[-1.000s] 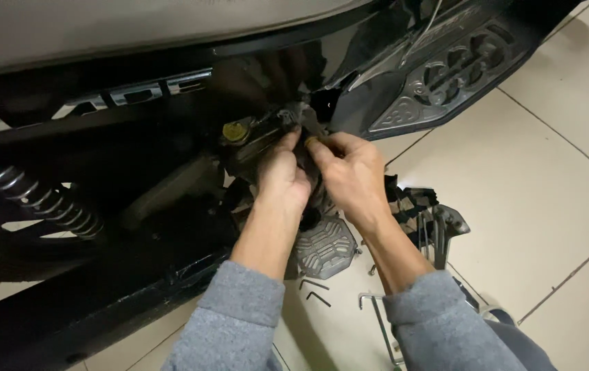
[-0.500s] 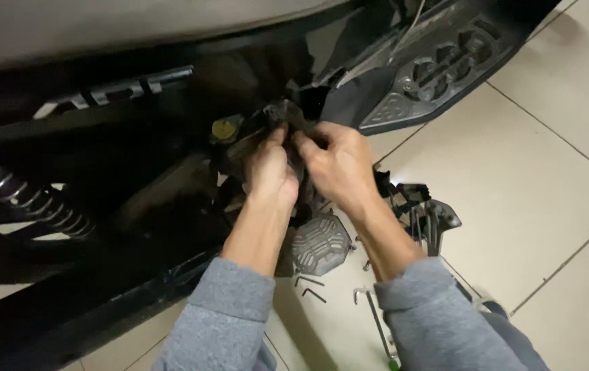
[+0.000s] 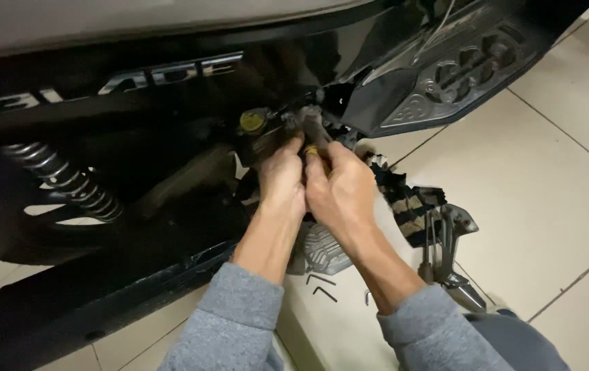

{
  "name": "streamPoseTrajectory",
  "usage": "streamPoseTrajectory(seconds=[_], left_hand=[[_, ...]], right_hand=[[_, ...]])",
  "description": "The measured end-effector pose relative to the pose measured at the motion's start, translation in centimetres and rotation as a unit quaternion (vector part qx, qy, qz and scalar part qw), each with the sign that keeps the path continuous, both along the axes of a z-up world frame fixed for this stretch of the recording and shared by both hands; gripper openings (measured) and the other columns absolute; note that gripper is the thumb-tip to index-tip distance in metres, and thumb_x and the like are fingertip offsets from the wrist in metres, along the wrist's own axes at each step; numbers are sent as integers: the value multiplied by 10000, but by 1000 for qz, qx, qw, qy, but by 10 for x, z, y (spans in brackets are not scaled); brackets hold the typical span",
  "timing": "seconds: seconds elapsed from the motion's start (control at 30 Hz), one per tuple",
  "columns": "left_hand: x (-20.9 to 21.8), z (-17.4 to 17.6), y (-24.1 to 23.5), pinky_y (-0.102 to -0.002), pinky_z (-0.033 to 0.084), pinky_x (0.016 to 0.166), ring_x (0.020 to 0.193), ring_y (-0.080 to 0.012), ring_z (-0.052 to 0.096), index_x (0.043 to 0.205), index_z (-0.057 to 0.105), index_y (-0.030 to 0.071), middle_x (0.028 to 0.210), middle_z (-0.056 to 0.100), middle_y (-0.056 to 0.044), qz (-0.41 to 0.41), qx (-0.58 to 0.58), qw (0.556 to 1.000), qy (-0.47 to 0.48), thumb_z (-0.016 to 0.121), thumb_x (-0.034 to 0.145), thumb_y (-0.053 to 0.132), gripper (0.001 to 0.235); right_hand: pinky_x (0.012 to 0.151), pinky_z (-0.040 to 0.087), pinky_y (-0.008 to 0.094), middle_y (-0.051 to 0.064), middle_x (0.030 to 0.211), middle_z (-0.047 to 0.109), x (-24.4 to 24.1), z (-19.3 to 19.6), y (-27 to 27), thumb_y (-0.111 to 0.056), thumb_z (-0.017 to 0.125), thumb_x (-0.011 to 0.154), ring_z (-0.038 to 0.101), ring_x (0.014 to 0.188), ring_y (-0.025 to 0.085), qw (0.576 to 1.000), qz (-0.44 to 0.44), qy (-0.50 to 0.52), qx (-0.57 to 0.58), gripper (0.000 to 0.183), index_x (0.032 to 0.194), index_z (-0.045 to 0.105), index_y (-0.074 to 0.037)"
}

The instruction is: The person uses a screwdriver to scrape and clean a part of the motorcycle's engine area, then wipes the area with a cloth. The person continues to wipe and clean the engine and surrounding parts with the cloth.

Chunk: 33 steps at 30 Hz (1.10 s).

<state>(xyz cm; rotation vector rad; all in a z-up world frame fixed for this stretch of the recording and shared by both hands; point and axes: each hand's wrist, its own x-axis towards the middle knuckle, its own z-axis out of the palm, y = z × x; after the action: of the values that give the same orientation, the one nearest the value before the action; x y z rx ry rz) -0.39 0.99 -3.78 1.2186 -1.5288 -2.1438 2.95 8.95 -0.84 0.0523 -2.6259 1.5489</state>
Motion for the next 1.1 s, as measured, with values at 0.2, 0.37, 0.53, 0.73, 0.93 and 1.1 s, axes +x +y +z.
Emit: streamPoseTrajectory(seconds=[0.2,0.37,0.53,0.73,0.93,1.1], left_hand=[[-27,-3,-7,-443,498,997,1202,-295,621,1200,691,-83,1243,685,-214,7,43,998,48,776,844,147,432],[-14,0,-15,-452,384,1127,1363,-318,532,1279,706,94,1407,630,-133,-45,-31,996,-65,708,857,451,552],[-20,13,-11,-445,436,1079,1342,-289,555,1255,725,89,1345,664,-145,-49,-49,992,-102,734,843,443,543],[-4,21,-8,-477,406,1108,1382,-321,493,1321,612,-84,1420,581,-256,-10,15,999,34,671,922,215,502],[-1,57,1,-493,350,1165,1412,-341,459,1345,573,-120,1453,546,-264,-20,4,999,29,644,930,180,518],[2,42,-10,-427,371,1185,1400,-321,491,1269,676,-49,1408,615,-218,-107,-113,987,-29,614,946,319,493]], right_hand=[[741,536,560,206,795,687,-17,-17,-8,-242,642,919,681,895,445,992,10,113,56,194,875,702,-62],[721,538,501,130,759,710,-10,-7,-4,-297,626,923,709,859,387,997,34,60,47,219,847,710,-110],[682,553,518,158,738,688,-22,-10,1,-303,659,912,708,849,396,992,50,87,77,215,833,694,-106],[687,529,521,147,741,720,-21,-3,3,-292,616,916,716,849,411,997,64,44,19,223,888,732,-103],[684,552,507,148,734,725,-27,-9,5,-318,628,904,719,852,413,998,57,-2,9,237,872,738,-111],[649,568,514,217,731,712,-12,-11,-1,-214,603,927,699,764,473,997,65,36,-12,208,889,733,-58]])
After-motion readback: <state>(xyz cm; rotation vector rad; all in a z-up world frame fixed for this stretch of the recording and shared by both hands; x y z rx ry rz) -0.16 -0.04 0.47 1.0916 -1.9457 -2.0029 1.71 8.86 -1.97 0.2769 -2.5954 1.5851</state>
